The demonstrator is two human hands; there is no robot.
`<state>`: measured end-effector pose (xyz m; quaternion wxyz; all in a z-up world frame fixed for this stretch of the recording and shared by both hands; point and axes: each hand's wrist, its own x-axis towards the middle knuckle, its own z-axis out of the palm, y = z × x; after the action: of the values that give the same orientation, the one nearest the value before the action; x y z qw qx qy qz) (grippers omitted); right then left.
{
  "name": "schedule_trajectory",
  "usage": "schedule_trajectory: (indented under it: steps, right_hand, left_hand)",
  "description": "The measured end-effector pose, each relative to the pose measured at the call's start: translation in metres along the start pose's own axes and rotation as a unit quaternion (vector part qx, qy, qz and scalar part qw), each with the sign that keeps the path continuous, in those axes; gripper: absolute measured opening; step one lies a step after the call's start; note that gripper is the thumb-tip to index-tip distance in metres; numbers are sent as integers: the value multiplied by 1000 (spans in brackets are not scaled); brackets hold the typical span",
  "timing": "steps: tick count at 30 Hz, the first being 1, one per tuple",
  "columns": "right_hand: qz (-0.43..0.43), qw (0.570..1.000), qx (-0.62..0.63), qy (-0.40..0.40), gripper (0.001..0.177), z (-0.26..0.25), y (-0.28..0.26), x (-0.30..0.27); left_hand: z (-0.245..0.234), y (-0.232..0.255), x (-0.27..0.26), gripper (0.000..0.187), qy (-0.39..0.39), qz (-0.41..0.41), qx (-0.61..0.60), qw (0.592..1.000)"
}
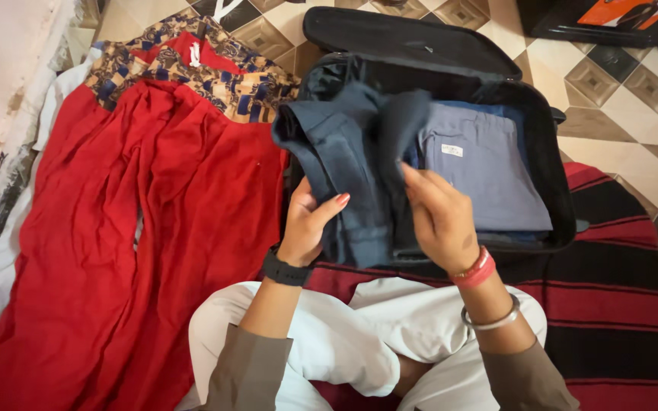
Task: The person packs a suitcase by folding and arranging a red dress and a pair of dark trousers inside.
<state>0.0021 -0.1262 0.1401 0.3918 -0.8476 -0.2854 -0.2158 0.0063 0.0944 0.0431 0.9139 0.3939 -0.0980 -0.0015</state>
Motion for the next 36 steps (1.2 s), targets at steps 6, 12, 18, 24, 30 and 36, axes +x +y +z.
schedule_trajectory:
  steps: [6, 12, 18, 24, 30, 36]
  right_hand:
    - [94, 991, 79, 61, 37, -34, 25, 20]
    - [152, 933, 239, 222, 36, -139, 133, 12]
    - [185, 937, -129, 268, 33, -195, 268, -73]
    - [165, 936, -259, 170, 37, -101, 242, -134]
    - [158, 954, -226, 119, 26, -39, 202, -110]
    - [169, 950, -254, 68, 13, -21, 179, -105]
  left_hand:
    - [-13, 23, 0, 49, 5, 19, -56, 998]
    - [-51, 60, 3, 58, 75, 91, -56, 991]
    - [-113, 91, -5, 55, 116, 76, 108, 984]
    - [-141, 53, 6, 59, 246, 88, 663, 701]
    - [-141, 38, 6, 58, 148, -123, 706, 681]
    - [-117, 40, 11, 99, 101, -412, 684, 594]
